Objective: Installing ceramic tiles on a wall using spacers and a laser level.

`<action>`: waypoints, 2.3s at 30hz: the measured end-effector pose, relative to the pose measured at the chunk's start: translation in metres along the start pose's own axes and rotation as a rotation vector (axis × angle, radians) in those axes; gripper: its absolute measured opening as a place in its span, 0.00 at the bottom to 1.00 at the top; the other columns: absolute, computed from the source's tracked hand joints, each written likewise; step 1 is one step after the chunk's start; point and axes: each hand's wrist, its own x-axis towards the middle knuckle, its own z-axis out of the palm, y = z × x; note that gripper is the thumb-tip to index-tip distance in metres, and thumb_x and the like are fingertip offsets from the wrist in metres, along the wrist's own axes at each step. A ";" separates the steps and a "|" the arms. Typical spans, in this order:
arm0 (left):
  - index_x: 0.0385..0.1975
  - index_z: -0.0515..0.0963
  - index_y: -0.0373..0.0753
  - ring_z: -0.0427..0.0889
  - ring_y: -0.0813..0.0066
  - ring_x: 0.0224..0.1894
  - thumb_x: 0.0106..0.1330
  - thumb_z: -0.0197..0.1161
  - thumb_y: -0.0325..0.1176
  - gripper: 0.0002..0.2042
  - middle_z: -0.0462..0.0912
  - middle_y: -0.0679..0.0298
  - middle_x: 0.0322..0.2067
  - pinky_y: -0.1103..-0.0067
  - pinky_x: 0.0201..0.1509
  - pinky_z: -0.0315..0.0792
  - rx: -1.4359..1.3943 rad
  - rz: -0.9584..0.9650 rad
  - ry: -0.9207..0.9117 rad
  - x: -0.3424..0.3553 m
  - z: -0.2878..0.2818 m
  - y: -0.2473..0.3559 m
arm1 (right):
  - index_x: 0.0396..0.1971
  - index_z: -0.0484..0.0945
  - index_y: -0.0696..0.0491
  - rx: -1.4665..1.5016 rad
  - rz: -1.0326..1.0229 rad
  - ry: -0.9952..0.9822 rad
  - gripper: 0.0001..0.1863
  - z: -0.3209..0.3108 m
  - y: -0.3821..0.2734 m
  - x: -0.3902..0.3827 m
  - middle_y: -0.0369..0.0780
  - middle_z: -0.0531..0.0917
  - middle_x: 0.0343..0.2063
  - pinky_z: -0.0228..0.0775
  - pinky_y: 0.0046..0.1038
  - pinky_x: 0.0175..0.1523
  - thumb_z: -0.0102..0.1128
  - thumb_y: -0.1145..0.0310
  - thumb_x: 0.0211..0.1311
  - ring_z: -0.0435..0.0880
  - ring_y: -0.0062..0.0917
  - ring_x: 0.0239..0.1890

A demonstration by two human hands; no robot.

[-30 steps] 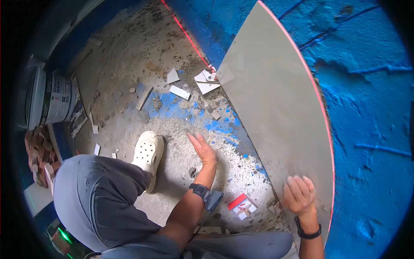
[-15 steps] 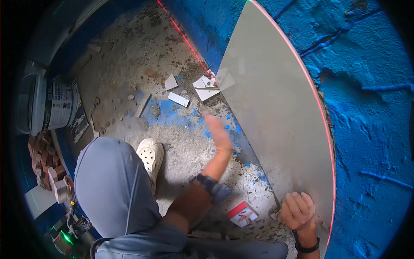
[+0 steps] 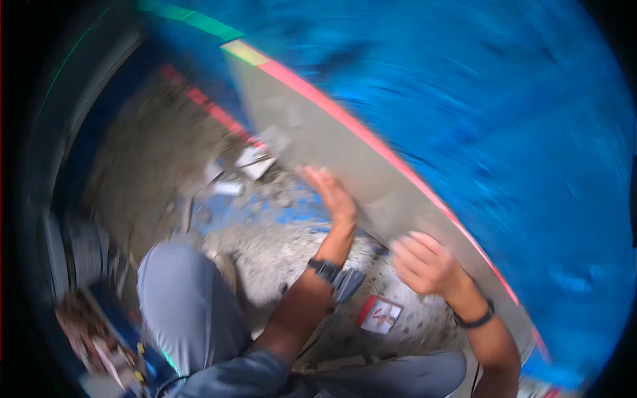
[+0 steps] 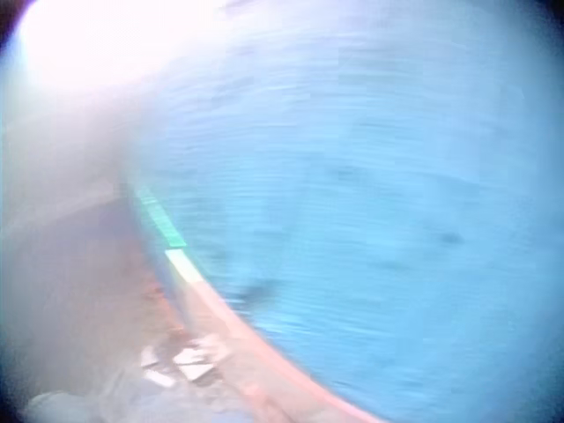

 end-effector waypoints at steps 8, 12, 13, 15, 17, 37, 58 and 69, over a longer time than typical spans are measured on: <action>0.70 0.28 0.31 0.43 0.53 0.72 0.57 0.69 0.38 0.55 0.26 0.47 0.72 0.65 0.75 0.45 0.037 0.424 -0.539 -0.122 0.004 -0.012 | 0.25 0.78 0.56 -0.228 0.064 0.287 0.08 -0.007 -0.011 -0.113 0.39 0.81 0.35 0.72 0.35 0.56 0.61 0.70 0.44 0.80 0.30 0.41; 0.70 0.28 0.29 0.42 0.53 0.73 0.42 0.79 0.29 0.65 0.22 0.44 0.71 0.65 0.75 0.42 0.218 0.433 -0.515 -0.153 0.018 0.029 | 0.27 0.77 0.56 -0.213 0.326 0.251 0.07 -0.031 -0.066 -0.217 0.39 0.81 0.38 0.71 0.33 0.56 0.60 0.71 0.48 0.79 0.29 0.43; 0.70 0.28 0.29 0.42 0.53 0.73 0.42 0.79 0.29 0.65 0.22 0.44 0.71 0.65 0.75 0.42 0.226 0.456 -0.544 -0.155 0.017 0.030 | 0.31 0.77 0.56 -0.128 0.443 0.297 0.07 -0.030 -0.082 -0.236 0.40 0.80 0.41 0.71 0.33 0.55 0.59 0.71 0.52 0.79 0.29 0.45; 0.69 0.28 0.26 0.41 0.52 0.73 0.44 0.79 0.32 0.64 0.27 0.39 0.70 0.62 0.75 0.39 0.176 0.521 -0.534 -0.153 0.016 0.032 | 0.34 0.76 0.56 -0.006 0.663 0.300 0.08 -0.019 -0.116 -0.265 0.41 0.79 0.43 0.71 0.34 0.55 0.58 0.70 0.56 0.79 0.32 0.46; 0.68 0.28 0.25 0.42 0.53 0.73 0.44 0.79 0.32 0.63 0.31 0.38 0.70 0.62 0.75 0.39 0.344 0.549 -0.502 -0.154 0.017 0.030 | 0.38 0.75 0.56 0.149 0.880 0.311 0.09 0.003 -0.142 -0.274 0.43 0.79 0.45 0.71 0.35 0.54 0.57 0.69 0.59 0.79 0.34 0.47; 0.68 0.30 0.27 0.58 0.59 0.66 0.50 0.74 0.34 0.58 0.52 0.45 0.65 0.60 0.72 0.53 0.086 0.366 -0.729 -0.183 0.015 0.062 | 0.70 0.38 0.64 -0.110 1.968 2.484 0.49 0.152 -0.038 -0.218 0.57 0.40 0.71 0.29 0.40 0.76 0.29 0.34 0.68 0.38 0.44 0.74; 0.68 0.30 0.22 0.43 0.55 0.72 0.52 0.76 0.38 0.60 0.31 0.37 0.70 0.62 0.75 0.34 0.142 0.341 -0.661 -0.176 0.017 0.057 | 0.71 0.36 0.61 -0.650 1.724 1.637 0.44 0.006 -0.035 -0.194 0.56 0.38 0.72 0.25 0.45 0.74 0.29 0.41 0.71 0.34 0.48 0.74; 0.69 0.32 0.26 0.46 0.52 0.72 0.54 0.75 0.42 0.58 0.38 0.39 0.70 0.63 0.74 0.42 0.229 0.375 -0.530 -0.134 0.002 0.056 | 0.70 0.36 0.64 -0.766 1.694 1.557 0.40 -0.017 -0.037 -0.222 0.56 0.37 0.72 0.25 0.44 0.75 0.27 0.46 0.73 0.33 0.47 0.75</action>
